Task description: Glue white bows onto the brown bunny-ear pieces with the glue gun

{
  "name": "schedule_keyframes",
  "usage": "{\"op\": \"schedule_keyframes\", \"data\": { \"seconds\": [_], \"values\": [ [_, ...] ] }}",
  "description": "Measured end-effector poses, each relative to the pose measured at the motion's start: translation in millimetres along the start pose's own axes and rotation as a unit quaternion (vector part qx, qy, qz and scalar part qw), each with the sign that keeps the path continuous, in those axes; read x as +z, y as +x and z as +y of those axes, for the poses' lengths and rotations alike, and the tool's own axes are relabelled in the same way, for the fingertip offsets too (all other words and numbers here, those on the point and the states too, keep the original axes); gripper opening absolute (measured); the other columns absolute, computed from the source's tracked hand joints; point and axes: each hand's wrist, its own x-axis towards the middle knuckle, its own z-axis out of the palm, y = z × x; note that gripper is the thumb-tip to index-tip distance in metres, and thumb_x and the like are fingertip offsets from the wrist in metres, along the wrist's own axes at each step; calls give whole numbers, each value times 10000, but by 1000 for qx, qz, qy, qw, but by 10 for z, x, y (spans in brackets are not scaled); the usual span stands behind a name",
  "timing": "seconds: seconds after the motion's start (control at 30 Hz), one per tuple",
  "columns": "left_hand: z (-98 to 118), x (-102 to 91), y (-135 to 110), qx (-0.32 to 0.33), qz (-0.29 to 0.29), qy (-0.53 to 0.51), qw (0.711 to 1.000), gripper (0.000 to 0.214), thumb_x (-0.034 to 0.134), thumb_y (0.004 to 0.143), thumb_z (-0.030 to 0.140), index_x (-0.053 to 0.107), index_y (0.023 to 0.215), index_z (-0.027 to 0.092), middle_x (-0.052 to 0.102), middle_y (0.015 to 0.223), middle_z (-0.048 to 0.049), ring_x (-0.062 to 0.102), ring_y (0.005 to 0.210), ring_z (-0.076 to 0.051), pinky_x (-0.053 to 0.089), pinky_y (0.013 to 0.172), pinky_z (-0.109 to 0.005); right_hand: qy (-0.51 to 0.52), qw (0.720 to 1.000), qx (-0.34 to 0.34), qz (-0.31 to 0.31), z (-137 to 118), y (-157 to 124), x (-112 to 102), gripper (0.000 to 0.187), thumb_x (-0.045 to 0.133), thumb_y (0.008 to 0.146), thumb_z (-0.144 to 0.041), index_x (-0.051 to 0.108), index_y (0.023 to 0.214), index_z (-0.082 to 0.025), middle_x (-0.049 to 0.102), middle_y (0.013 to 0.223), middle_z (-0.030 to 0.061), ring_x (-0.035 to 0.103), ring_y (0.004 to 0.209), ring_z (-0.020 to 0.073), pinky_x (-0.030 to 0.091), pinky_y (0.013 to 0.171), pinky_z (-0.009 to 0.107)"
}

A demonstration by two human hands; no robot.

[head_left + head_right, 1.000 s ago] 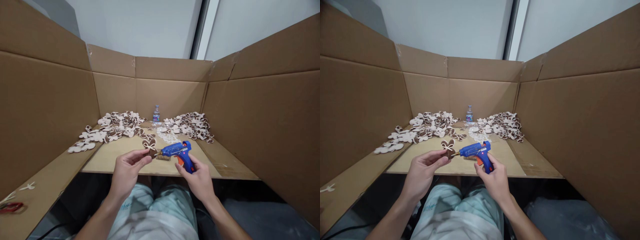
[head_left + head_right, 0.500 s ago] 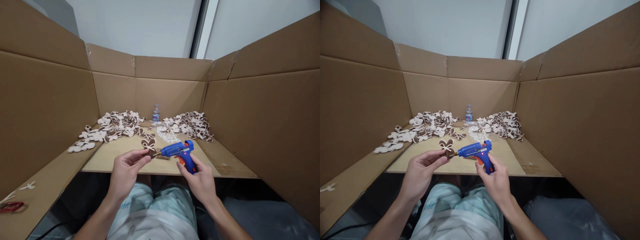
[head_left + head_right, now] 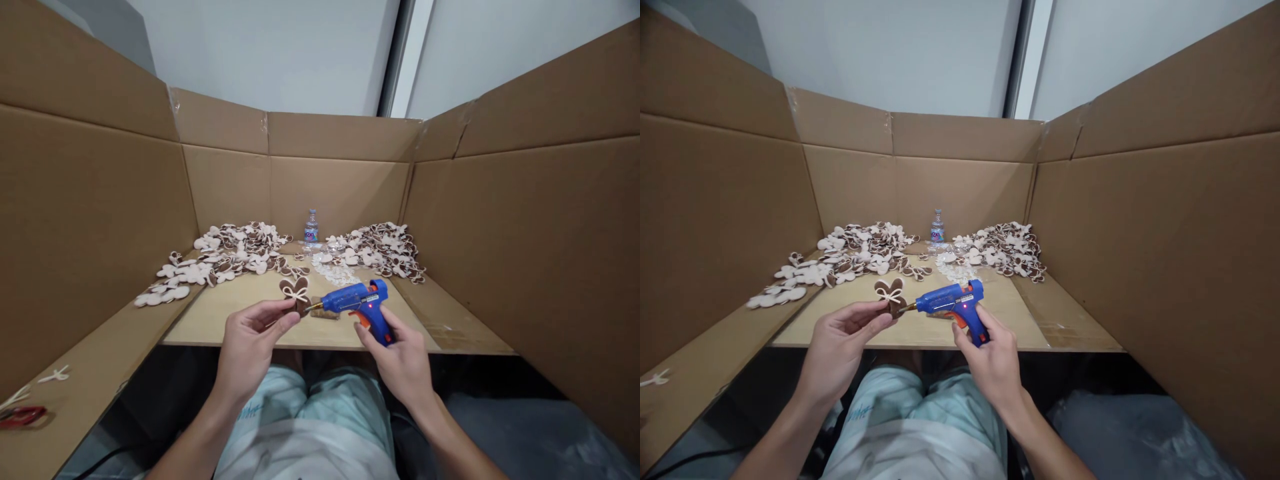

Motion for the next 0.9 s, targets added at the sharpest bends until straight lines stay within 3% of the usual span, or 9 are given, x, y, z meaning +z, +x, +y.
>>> {"op": "schedule_keyframes", "data": {
  "seconds": [0.47,0.67,0.8,0.9],
  "values": [
    [-3,-12,10,10,9,5,1000,184,822,633,215,775,811,196,786,851,-44,736,834,-219,594,808,-297,0,1000,5,11,3,19,-24,240,631,781,-388,658,754,-151,528,618,-12,406,537,109,352,480,205],
    [-36,-4,41,9,-6,0,1000,191,813,652,212,770,835,182,787,865,-48,737,845,-214,589,821,-297,95,989,101,-56,-1,72,-98,325,672,755,-429,668,906,-142,452,595,-34,351,519,94,321,448,200],
    [-68,-3,69,13,-12,11,1000,192,807,657,221,771,842,183,788,871,-50,739,843,-219,594,813,-303,208,953,190,-115,60,100,-103,406,712,718,-495,626,926,-157,345,547,-79,249,456,64,236,380,182],
    [-156,-33,129,39,0,63,997,168,784,682,228,777,846,199,788,893,-46,737,858,-224,593,829,-320,271,930,214,-130,136,133,-64,402,726,697,-507,601,866,-165,365,560,-79,251,441,57,226,363,182]
  ]
}}
